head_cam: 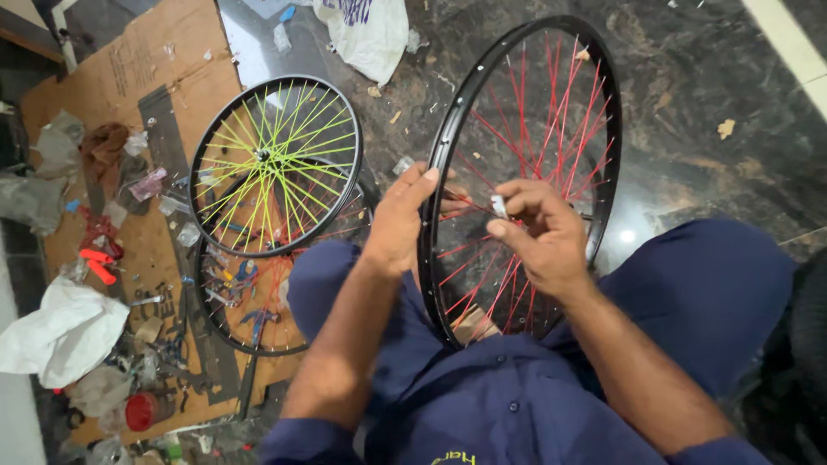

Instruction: The person works on a bicycle wheel by hand while sitting, threading red spokes into the hub and rim and cleaning the rim surface with a cloth.

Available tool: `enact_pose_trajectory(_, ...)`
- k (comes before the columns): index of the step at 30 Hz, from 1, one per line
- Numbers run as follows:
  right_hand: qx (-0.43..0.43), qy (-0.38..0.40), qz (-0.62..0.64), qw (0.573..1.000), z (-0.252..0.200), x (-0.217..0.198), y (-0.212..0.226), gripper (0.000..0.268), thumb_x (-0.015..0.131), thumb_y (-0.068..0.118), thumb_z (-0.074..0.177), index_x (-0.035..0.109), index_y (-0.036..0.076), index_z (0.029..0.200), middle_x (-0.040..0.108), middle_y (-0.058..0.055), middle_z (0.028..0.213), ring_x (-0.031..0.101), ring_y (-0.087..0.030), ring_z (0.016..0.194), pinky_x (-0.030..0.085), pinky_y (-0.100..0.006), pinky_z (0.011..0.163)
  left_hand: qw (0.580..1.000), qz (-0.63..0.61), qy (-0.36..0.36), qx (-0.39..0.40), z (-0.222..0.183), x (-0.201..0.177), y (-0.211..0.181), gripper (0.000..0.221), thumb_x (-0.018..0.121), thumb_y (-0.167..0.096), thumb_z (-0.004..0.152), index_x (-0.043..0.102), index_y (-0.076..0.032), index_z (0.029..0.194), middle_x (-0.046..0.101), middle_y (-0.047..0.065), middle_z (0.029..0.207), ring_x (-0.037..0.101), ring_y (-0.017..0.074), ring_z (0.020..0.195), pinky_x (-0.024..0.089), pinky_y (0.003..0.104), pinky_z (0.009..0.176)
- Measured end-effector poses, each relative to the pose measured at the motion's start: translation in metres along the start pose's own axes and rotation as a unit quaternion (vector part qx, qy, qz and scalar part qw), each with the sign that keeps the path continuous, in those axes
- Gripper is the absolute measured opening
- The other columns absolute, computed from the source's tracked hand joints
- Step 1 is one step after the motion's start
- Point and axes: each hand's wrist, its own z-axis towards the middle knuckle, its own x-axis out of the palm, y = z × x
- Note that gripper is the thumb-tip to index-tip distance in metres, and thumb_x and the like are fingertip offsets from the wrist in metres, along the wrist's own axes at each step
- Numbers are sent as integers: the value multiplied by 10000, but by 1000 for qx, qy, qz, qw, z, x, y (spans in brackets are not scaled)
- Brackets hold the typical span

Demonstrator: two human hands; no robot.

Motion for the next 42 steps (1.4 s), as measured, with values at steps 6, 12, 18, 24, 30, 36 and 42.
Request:
enact_pose_trajectory(6, 13, -15, -40, 999, 8, 42, -14, 242, 795, -2, 888, 622, 26, 1054, 616, -87, 1262, 622, -124, 1086, 535, -279, 934, 997, -62, -12, -36, -23, -33, -4, 252, 559, -189, 1076, 632, 6, 1219, 691, 100, 1019, 680, 193, 896, 553, 346, 798)
enact_pose_trajectory(12, -36, 1, -195, 980, 5, 63, -24, 255, 844, 76, 828, 651, 15, 983, 683, -119, 1149, 681, -221, 1062, 546, -337, 914, 996, -50, -54, -42, -55, -37, 7, 305, 555, -211, 1065, 629, 22, 1246, 702, 90, 1033, 676, 177, 906, 552, 320, 852)
enact_pose_trajectory(18, 37, 51, -180, 982, 12, 60, -25, 246, 838, 100, 819, 663, 20, 973, 709, -102, 1100, 699, -198, 951, 563, -323, 839, 996, 74, -36, -41, -61, -42, -9, 396, 569, -236, 1070, 630, 59, 1327, 712, 90, 1043, 663, 157, 913, 532, 311, 859)
enact_pose_trajectory(24, 52, 80, -140, 986, 12, 59, -21, 237, 831, 93, 822, 677, 19, 988, 729, -105, 1109, 709, -187, 1006, 563, -321, 869, 798, 594, 58, 77, -55, -33, -86, 535, 678, -210, 961, 533, -37, 1446, 673, 135, 1175, 666, 261, 1024, 531, 402, 915)
enact_pose_trajectory(30, 79, 101, -147, 981, 12, 57, -20, 233, 823, 132, 824, 684, 27, 979, 736, -103, 1105, 725, -201, 1008, 572, -335, 867, 576, 759, 192, 236, -36, -15, -125, 705, 758, -320, 836, 506, -219, 1487, 593, 169, 1265, 611, 388, 1096, 502, 462, 908)
enact_pose_trajectory(36, 68, 126, -156, 977, 8, 52, -25, 276, 802, 239, 869, 685, 17, 986, 740, -113, 1111, 725, -239, 1036, 559, -366, 901, 553, 787, 231, 146, -25, -18, -126, 598, 759, -378, 818, 603, -218, 1373, 603, 109, 932, 620, 346, 915, 493, 475, 793)
enact_pose_trajectory(42, 56, 138, -186, 971, 9, 55, -24, 280, 698, 262, 963, 708, 19, 1102, 752, -126, 1064, 739, -225, 995, 562, -350, 853, 527, 797, 232, 180, -22, -24, -114, 530, 740, -433, 810, 651, -181, 1267, 598, 107, 864, 625, 352, 857, 485, 482, 737)
